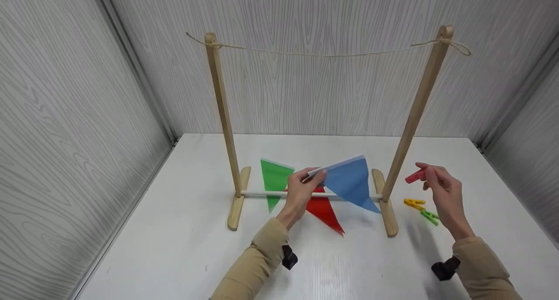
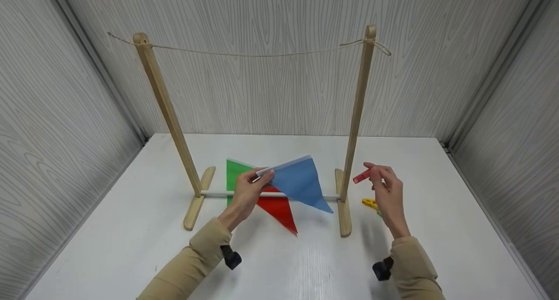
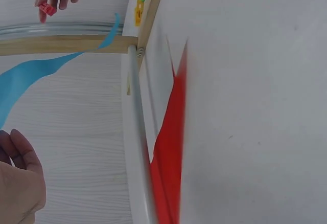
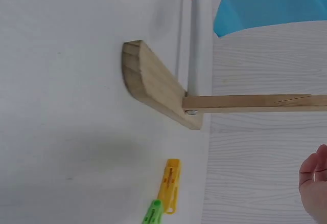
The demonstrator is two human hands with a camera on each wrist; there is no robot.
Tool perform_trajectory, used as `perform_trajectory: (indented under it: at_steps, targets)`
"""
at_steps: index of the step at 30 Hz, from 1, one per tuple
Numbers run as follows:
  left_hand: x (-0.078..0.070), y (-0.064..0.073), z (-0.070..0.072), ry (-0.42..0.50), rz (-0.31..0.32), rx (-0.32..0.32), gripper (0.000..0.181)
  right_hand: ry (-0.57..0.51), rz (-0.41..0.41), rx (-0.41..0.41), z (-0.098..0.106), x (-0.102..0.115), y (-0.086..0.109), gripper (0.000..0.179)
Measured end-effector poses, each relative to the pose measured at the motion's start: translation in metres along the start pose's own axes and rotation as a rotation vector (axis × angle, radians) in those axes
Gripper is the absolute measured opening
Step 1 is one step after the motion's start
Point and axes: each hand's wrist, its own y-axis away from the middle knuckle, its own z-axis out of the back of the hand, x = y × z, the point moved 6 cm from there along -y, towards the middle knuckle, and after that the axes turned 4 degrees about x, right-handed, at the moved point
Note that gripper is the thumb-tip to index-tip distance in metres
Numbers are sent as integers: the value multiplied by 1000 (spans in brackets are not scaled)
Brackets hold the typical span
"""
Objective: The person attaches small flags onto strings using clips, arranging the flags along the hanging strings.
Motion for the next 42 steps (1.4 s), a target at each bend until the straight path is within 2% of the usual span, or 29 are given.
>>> perform_trajectory:
  at_steps: [5,8,10,13,15,21,24,28,36,42]
  targets:
    - [-22,-1,1,-14,-40,16,29,-249,5,-82,7,25,-7,29]
    - [-36,-1,1,-26,-70,23,27,-485,19,-122,11,41,-12,32]
    - [-44,-2,0,-32,-92,24,26,-647,41,-108,12,53,-16,32]
    - [-56,-3,-1,-42,-115,23,25,-909,72,-36,10,69,-22,29]
    - [-63,-5,-3,-48,-127,21,25,-1001,91,10,8,80,-26,27]
    - [-82,-11,-9,-68,-149,26,24,-1020,164,75,7,111,-39,22]
    - [-93,-15,-12,-87,-163,29,23,-1075,219,112,7,129,-45,22]
    - [-109,-18,-15,-132,-181,29,24,-1079,305,122,8,154,-54,22]
    - [-137,-24,-21,-165,-217,46,26,-1023,429,17,17,197,-74,20]
    - [-155,-31,-25,-155,-236,47,26,-854,465,-44,22,221,-87,22]
